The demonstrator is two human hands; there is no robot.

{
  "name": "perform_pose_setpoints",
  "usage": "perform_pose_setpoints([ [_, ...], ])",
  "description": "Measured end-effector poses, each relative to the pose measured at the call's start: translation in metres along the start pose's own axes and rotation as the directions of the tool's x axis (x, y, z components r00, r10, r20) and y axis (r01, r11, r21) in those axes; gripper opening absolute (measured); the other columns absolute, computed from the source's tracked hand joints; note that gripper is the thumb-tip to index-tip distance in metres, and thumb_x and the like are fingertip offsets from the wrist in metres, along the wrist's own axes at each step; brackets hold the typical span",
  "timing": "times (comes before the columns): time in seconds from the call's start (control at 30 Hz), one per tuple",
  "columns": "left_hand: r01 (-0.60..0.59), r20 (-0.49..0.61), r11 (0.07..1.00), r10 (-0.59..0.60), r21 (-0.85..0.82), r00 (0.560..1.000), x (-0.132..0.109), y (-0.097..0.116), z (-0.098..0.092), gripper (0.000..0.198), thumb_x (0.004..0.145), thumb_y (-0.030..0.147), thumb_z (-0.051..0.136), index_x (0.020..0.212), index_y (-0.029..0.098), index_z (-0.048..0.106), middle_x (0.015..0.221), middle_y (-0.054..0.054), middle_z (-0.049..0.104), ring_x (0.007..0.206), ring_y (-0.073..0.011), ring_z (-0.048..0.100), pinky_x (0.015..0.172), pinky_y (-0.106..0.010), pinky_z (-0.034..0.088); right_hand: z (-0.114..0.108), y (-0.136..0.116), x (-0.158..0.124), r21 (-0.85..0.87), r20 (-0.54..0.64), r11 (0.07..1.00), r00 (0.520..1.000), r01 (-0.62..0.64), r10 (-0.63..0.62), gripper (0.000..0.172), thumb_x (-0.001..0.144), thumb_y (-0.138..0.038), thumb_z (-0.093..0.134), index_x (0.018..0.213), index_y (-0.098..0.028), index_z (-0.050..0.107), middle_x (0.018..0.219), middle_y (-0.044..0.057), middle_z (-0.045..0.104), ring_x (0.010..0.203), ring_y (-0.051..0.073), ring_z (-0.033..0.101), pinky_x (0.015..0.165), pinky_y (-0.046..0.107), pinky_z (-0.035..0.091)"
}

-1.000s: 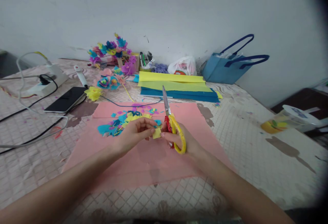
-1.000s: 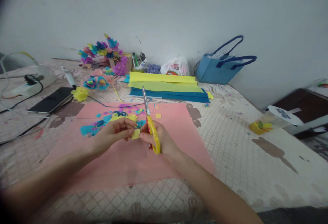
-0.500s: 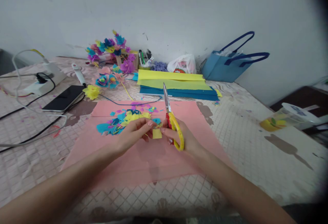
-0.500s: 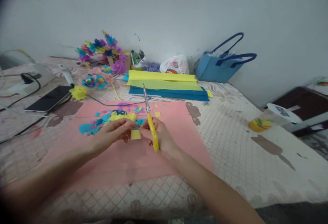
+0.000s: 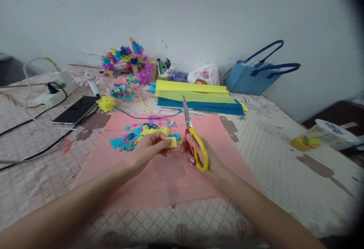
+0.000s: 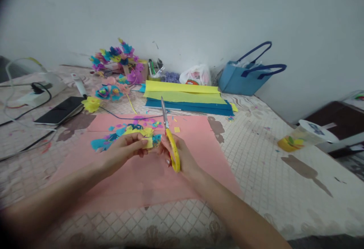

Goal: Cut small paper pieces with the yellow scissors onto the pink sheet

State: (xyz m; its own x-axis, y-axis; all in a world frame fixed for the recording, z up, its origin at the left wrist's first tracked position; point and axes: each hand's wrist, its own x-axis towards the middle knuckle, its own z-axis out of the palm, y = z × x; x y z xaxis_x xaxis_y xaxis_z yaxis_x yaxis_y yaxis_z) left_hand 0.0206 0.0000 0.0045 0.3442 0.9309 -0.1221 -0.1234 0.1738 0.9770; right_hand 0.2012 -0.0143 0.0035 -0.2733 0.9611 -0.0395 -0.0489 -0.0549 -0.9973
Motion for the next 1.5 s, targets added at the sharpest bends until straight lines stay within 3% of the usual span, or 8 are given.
perform_pose_setpoints([
  [0.13,-0.066,-0.108,0.992,0.055,-0.107,0.993,0.002,0.006,-0.006,0.023,0.072,0.030,0.072,0.069,0.015,0.056,0.062,0.001,0.066,0.058,-0.0105,0.061,0.058,-0.021,0.048,-0.001,0.006,-0.003,-0.012,0.066,1.000,0.998,-0.016,0.016,0.041,0.083,-0.059,0.048,0.076,-0.019,0.046,0.061,-0.005,0.049,0.036,0.004,0.037,0.034,0.018,0.031],
  [0.27,-0.150,-0.165,0.973,0.120,-0.178,0.979,0.004,0.013,-0.011,0.023,0.070,0.029,0.073,0.068,0.015,0.056,0.065,-0.001,0.068,0.062,-0.0128,0.065,0.064,-0.024,0.052,0.002,0.004,-0.011,-0.151,0.111,0.988,0.992,-0.043,0.061,0.033,0.082,-0.052,0.053,0.077,-0.020,0.044,0.064,-0.006,0.042,0.045,0.006,0.038,0.039,0.018,0.035],
  [0.37,-0.208,-0.205,0.958,0.167,-0.197,0.964,0.005,0.016,-0.013,0.021,0.072,0.029,0.072,0.068,0.014,0.057,0.070,-0.003,0.070,0.066,-0.0142,0.067,0.065,-0.025,0.053,0.008,-0.004,-0.016,-0.221,0.166,0.975,0.985,0.001,0.036,0.032,0.082,-0.044,0.054,0.068,-0.021,0.038,0.057,-0.007,0.035,0.046,0.007,0.031,0.041,0.019,0.030],
  [0.57,-0.287,-0.274,0.931,0.222,-0.226,0.936,0.005,0.022,-0.014,0.022,0.073,0.026,0.070,0.067,0.015,0.053,0.072,-0.002,0.070,0.074,-0.0171,0.070,0.069,-0.027,0.055,0.017,-0.013,-0.021,-0.318,0.131,0.948,0.988,-0.034,0.079,0.021,0.077,-0.035,0.059,0.076,-0.021,0.044,0.059,-0.006,0.041,0.050,0.008,0.034,0.046,0.021,0.030],
  [0.77,-0.322,-0.284,0.922,0.256,-0.214,0.924,0.005,0.023,-0.015,0.023,0.074,0.026,0.070,0.066,0.015,0.051,0.070,-0.001,0.069,0.069,-0.0151,0.069,0.067,-0.027,0.056,0.017,-0.009,-0.021,-0.365,0.151,0.931,0.986,-0.013,0.073,0.015,0.081,-0.028,0.052,0.074,-0.021,0.041,0.062,-0.005,0.044,0.051,0.008,0.037,0.048,0.021,0.030],
  [0.93,-0.328,-0.273,0.925,0.271,-0.191,0.923,0.005,0.021,-0.016,0.022,0.077,0.028,0.068,0.068,0.015,0.053,0.072,-0.001,0.069,0.072,-0.0152,0.068,0.068,-0.027,0.056,0.019,-0.010,-0.021,-0.438,0.091,0.899,0.995,0.002,0.041,0.023,0.078,-0.033,0.062,0.075,-0.020,0.044,0.068,-0.003,0.048,0.056,0.010,0.040,0.050,0.021,0.032],
  [1.3,-0.347,-0.286,0.918,0.285,-0.193,0.915,0.006,0.019,-0.014,0.022,0.078,0.028,0.068,0.066,0.015,0.054,0.071,-0.001,0.066,0.075,-0.0157,0.068,0.069,-0.028,0.056,0.022,-0.011,-0.021,-0.459,0.067,0.888,0.998,0.021,0.011,0.029,0.079,-0.045,0.060,0.075,-0.020,0.045,0.069,-0.001,0.053,0.058,0.012,0.046,0.054,0.024,0.037],
  [1.5,-0.350,-0.285,0.919,0.292,-0.182,0.913,0.005,0.018,-0.014,0.022,0.076,0.030,0.069,0.067,0.015,0.055,0.072,-0.002,0.067,0.075,-0.0161,0.068,0.069,-0.029,0.056,0.024,-0.012,-0.023,-0.425,0.040,0.905,0.998,-0.022,0.043,0.027,0.078,-0.042,0.061,0.075,-0.020,0.045,0.066,-0.003,0.049,0.058,0.011,0.046,0.050,0.021,0.036],
])
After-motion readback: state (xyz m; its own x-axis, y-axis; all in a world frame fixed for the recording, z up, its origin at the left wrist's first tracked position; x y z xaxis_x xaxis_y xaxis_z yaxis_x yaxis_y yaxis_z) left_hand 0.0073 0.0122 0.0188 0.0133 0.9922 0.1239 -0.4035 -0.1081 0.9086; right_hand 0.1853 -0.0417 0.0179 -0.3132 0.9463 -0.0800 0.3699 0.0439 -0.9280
